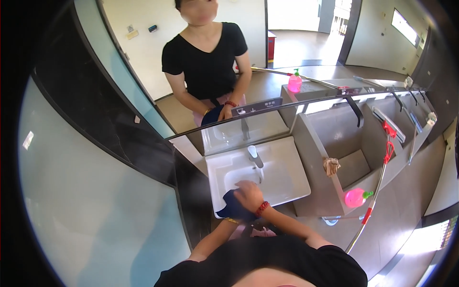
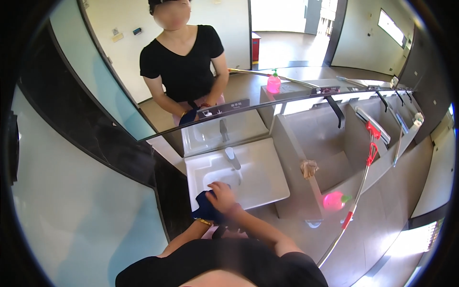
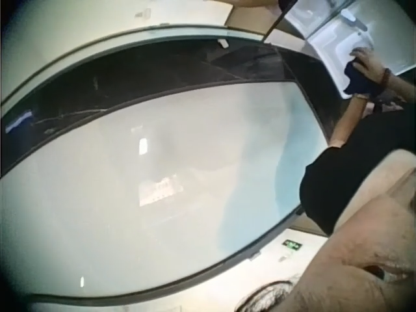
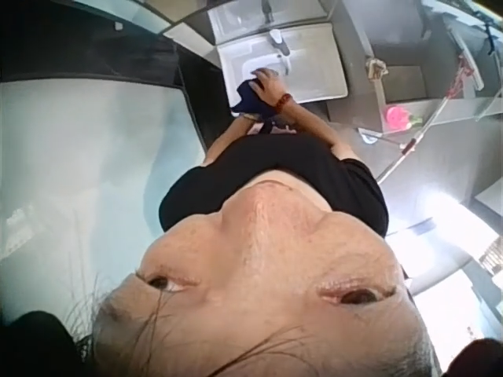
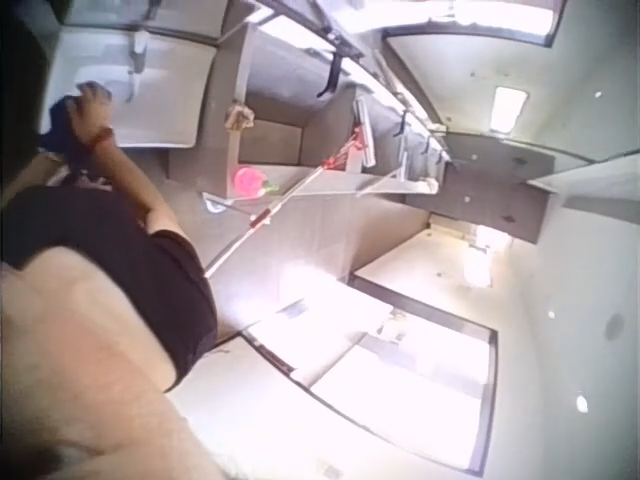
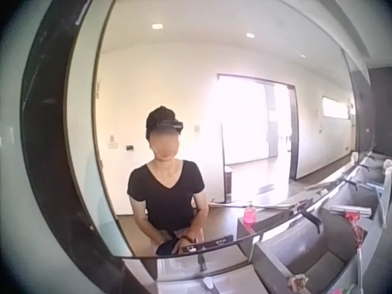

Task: Cleaning a bathroom sink and faucet using a cleaning cloth.

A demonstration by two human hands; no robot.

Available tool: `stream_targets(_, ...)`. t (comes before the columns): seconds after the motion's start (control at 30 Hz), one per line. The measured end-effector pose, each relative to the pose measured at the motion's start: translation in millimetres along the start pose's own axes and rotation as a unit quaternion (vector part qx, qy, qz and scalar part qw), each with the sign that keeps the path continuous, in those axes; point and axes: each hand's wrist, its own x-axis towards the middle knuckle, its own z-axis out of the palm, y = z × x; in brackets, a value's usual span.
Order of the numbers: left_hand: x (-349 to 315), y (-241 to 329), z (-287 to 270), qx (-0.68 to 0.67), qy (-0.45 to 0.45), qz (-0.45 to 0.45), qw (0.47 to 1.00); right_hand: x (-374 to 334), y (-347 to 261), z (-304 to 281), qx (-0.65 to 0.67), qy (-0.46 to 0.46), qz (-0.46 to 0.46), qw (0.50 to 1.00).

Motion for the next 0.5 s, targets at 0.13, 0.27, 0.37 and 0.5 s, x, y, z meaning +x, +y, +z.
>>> stream_targets(0.13,21.5,21.8,-33.7,0.186,0.011,0.072,0.980,-28.6,-14.7,-12.3,-0.046,-0.166,-0.191,0.966)
stream_targets(0.27,34.5,48.6,-9.6,0.371,-0.002,0.105,0.923,-19.8,9.2,-20.9,0.102,-0.214,-0.254,0.938)
stream_targets(0.37,1.0,51.0,-43.3,0.497,-0.069,0.116,0.857,18.6,18.1,-21.6,0.169,-0.060,-0.038,0.983)
stream_targets(0.5,-9.0,56.6,-49.5,0.383,-0.091,-0.001,0.919,94.4,114.7,6.8,-0.181,-0.087,-0.003,0.980)
